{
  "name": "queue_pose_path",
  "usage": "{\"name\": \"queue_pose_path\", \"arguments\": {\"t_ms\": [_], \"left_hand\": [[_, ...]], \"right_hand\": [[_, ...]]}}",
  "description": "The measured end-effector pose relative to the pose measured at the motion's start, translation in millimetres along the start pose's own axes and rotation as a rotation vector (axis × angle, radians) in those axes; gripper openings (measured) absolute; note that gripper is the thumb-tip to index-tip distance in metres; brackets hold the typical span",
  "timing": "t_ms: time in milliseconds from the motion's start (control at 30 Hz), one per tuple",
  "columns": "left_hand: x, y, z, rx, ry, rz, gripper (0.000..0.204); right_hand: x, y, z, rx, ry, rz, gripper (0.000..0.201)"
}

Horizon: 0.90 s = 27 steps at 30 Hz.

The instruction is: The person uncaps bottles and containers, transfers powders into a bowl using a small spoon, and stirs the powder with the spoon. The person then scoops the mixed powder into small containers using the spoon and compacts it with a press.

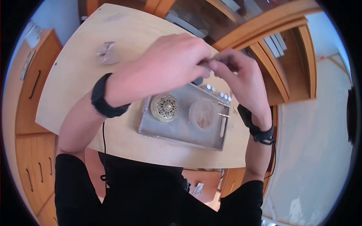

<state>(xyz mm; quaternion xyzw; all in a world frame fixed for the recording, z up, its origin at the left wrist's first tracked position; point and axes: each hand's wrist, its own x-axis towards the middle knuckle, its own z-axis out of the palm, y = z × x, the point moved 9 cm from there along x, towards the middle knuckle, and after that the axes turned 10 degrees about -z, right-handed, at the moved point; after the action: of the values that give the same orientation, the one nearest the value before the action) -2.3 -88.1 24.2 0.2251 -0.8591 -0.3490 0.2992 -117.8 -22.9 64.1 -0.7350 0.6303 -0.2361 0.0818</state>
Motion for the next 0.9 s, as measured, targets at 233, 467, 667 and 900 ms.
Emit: {"name": "queue_pose_path", "arguments": {"t_ms": [233,467,667,900], "left_hand": [[-3,8,0,0.021,-0.097,0.011,0.028],[-3,12,-3,-0.019,-0.069,-0.006,0.026],[-5,14,-4,0.052,-0.078,0.006,0.027],[-13,25,-14,-0.040,-0.066,-0.010,0.029]], "right_hand": [[-5,-1,0,0.142,-0.076,0.002,0.020],[-6,-8,-14,0.048,0.031,-0.004,0.029],[-11,-14,-6,-0.048,-0.062,0.013,0.034],[-11,-21,-14,0.000,-0.029,0.005,0.029]]}}
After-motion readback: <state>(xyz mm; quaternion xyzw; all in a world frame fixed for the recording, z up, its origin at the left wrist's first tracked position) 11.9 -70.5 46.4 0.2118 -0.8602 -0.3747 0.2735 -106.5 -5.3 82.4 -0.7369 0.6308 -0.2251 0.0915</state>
